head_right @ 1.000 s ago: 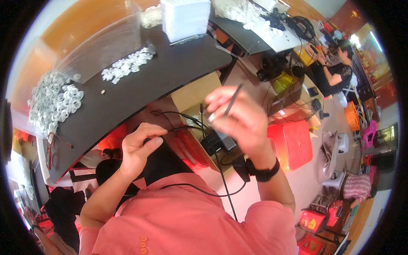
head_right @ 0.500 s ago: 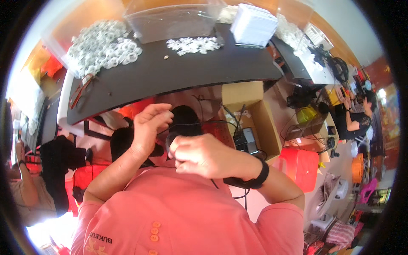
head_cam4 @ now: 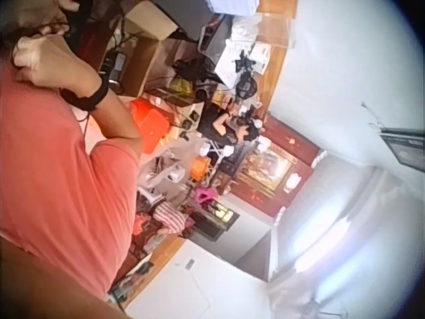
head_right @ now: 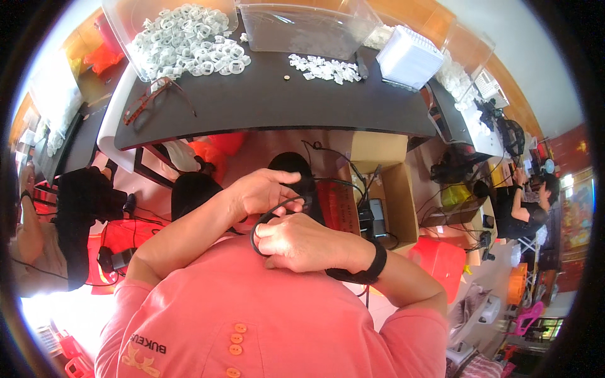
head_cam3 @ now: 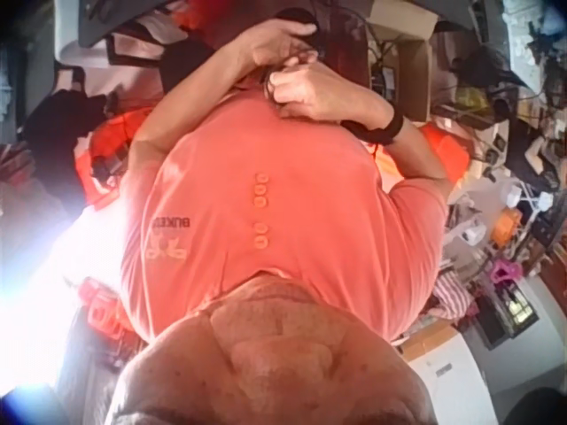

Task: Assembling small parts into plastic housings and organizing trays of components.

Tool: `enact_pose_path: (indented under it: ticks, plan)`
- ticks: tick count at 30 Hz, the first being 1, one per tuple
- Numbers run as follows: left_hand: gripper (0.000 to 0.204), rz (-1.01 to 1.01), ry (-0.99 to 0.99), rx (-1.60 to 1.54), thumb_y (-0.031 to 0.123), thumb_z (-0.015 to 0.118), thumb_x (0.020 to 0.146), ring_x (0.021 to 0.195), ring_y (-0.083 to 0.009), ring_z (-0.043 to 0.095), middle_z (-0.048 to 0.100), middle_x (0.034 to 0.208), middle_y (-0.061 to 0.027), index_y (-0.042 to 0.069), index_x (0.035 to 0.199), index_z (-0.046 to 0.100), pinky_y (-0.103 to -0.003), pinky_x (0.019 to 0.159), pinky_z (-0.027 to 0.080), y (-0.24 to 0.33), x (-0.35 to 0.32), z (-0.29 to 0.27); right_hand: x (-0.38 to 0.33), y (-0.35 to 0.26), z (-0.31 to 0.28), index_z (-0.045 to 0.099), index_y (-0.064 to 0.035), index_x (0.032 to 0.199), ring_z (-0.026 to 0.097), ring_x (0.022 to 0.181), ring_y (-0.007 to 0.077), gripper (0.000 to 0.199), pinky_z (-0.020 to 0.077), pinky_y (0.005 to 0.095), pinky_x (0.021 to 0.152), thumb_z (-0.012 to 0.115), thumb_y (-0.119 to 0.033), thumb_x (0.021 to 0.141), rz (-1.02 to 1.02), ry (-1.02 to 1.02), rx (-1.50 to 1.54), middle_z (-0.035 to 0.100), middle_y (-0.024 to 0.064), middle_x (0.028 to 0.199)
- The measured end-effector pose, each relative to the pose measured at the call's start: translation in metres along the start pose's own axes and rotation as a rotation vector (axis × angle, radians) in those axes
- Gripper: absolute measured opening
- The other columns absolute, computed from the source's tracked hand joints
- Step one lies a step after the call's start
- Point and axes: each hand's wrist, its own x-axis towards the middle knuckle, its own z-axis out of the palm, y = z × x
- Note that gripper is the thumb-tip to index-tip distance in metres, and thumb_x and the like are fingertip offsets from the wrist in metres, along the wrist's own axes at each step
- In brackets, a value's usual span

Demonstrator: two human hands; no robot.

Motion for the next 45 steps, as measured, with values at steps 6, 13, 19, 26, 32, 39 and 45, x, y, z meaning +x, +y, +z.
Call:
enact_pose_path:
  ticks: [6, 13, 19, 26, 32, 39, 45]
  plan:
    - [0.081, -0.125, 0.196, 0.101, 0.002, 0.071, 0.084, 0.068, -0.0166, 0.060, 0.064, 0.099, -0.0179, -0.004, 0.152, 0.029, -0.027, 0.050, 0.045, 0.001, 0.014, 0.019, 0.013, 0.003, 0.001, 0.062, -0.0002, 0.080, 0.059, 0.083, 0.0264, 0.021, 0.0483, 0.0379, 0.079, 0.074, -0.017, 0.081, 0.017, -0.011, -0.015, 0.060, 0.0087, 0.092]
    - [0.070, 0.294, -0.028, 0.245, -0.007, 0.063, 0.076, 0.052, -0.0153, 0.053, 0.066, 0.086, -0.0161, -0.010, 0.142, 0.041, -0.027, 0.044, 0.038, 0.013, -0.029, 0.022, -0.030, -0.009, -0.034, 0.069, 0.0013, 0.089, 0.065, 0.093, 0.0201, 0.018, 0.0513, 0.0341, 0.085, 0.079, -0.002, 0.074, 0.312, 0.237, 0.413, 0.068, 0.0101, 0.104]
    - [0.064, 0.443, -0.100, 0.334, -0.007, 0.061, 0.076, 0.057, -0.0175, 0.057, 0.066, 0.093, -0.0173, -0.009, 0.139, 0.045, -0.026, 0.052, 0.046, 0.008, -0.039, 0.039, -0.067, -0.001, -0.045, 0.067, 0.0024, 0.085, 0.064, 0.097, 0.0271, 0.013, 0.0483, 0.0401, 0.091, 0.074, -0.003, 0.076, 0.166, 0.671, 0.676, 0.067, 0.0148, 0.093]
    - [0.052, 0.687, -0.137, 0.373, -0.010, 0.062, 0.079, 0.063, -0.0182, 0.061, 0.068, 0.099, -0.0191, -0.006, 0.130, 0.055, -0.026, 0.058, 0.050, 0.022, -0.058, 0.053, -0.069, 0.013, -0.053, 0.068, -0.0021, 0.108, 0.067, 0.088, 0.0173, 0.027, 0.0482, 0.0283, 0.081, 0.064, -0.026, 0.097, 0.635, 1.183, 0.419, 0.067, 0.0083, 0.106]
    - [0.047, 0.746, -0.076, 0.462, -0.011, 0.061, 0.082, 0.070, -0.0167, 0.064, 0.070, 0.097, -0.0159, -0.003, 0.127, 0.059, -0.025, 0.060, 0.050, 0.027, -0.076, 0.066, -0.067, 0.021, -0.044, 0.055, 0.0017, 0.128, 0.069, 0.085, 0.0218, 0.055, 0.0503, 0.0274, 0.069, 0.061, -0.044, 0.097, 0.477, 0.952, 0.894, 0.067, 0.0120, 0.109]
    - [0.053, 0.764, 0.021, 0.614, -0.011, 0.064, 0.079, 0.072, -0.0121, 0.064, 0.072, 0.095, -0.0143, 0.002, 0.130, 0.059, -0.023, 0.061, 0.049, 0.020, -0.079, 0.072, -0.053, 0.015, -0.052, 0.056, 0.0013, 0.127, 0.070, 0.081, 0.0228, 0.037, 0.0510, 0.0269, 0.064, 0.064, -0.014, 0.094, 0.339, 1.036, 0.774, 0.070, 0.0126, 0.102]
    - [0.043, 0.854, -0.008, 0.428, -0.006, 0.064, 0.086, 0.081, -0.0109, 0.064, 0.071, 0.091, -0.0088, 0.004, 0.128, 0.062, -0.024, 0.072, 0.050, 0.013, -0.075, 0.077, -0.047, 0.018, -0.060, 0.061, -0.0010, 0.120, 0.070, 0.079, 0.0205, 0.032, 0.0510, 0.0265, 0.064, 0.066, -0.005, 0.089, 0.305, 1.074, 0.814, 0.070, 0.0109, 0.100]
